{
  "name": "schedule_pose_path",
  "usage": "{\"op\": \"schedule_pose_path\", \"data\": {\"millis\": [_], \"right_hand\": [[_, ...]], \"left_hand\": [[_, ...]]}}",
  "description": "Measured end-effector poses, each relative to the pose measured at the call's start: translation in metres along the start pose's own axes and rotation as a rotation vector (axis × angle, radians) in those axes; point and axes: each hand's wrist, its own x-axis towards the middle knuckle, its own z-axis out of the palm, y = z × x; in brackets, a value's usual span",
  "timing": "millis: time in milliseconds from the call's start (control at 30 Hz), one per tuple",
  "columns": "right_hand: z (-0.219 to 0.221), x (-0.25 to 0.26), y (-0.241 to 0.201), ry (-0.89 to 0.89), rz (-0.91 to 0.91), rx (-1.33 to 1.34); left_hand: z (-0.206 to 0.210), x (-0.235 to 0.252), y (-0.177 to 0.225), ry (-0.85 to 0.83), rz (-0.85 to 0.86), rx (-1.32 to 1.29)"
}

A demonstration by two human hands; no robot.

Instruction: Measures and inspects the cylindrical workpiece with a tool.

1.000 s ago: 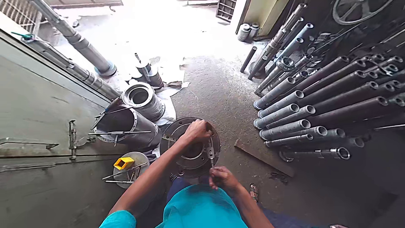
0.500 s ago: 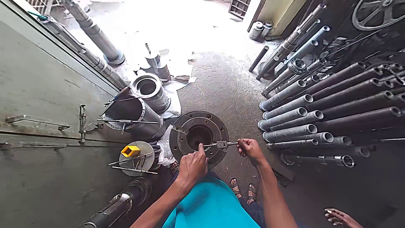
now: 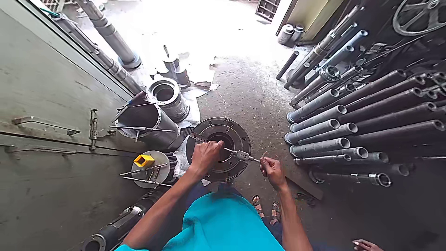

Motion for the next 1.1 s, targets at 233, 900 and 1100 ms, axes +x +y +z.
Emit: {"op": "schedule_pose_path", "data": {"millis": [233, 900, 1100], "right_hand": [[0.051, -0.056, 0.001, 0.007, 0.041, -0.047], [0.016, 0.083, -0.038, 0.015, 0.076, 0.004], [0.033, 0.129, -0.042, -0.062, -0.053, -0.277]], "left_hand": [[0.030, 0.059, -0.018, 0.341, 0.462, -0.035], [0.024, -0.065, 0.056, -0.125, -0.079, -0.238], [0.038, -0.069, 0.072, -0.126, -0.045, -0.390]]}}
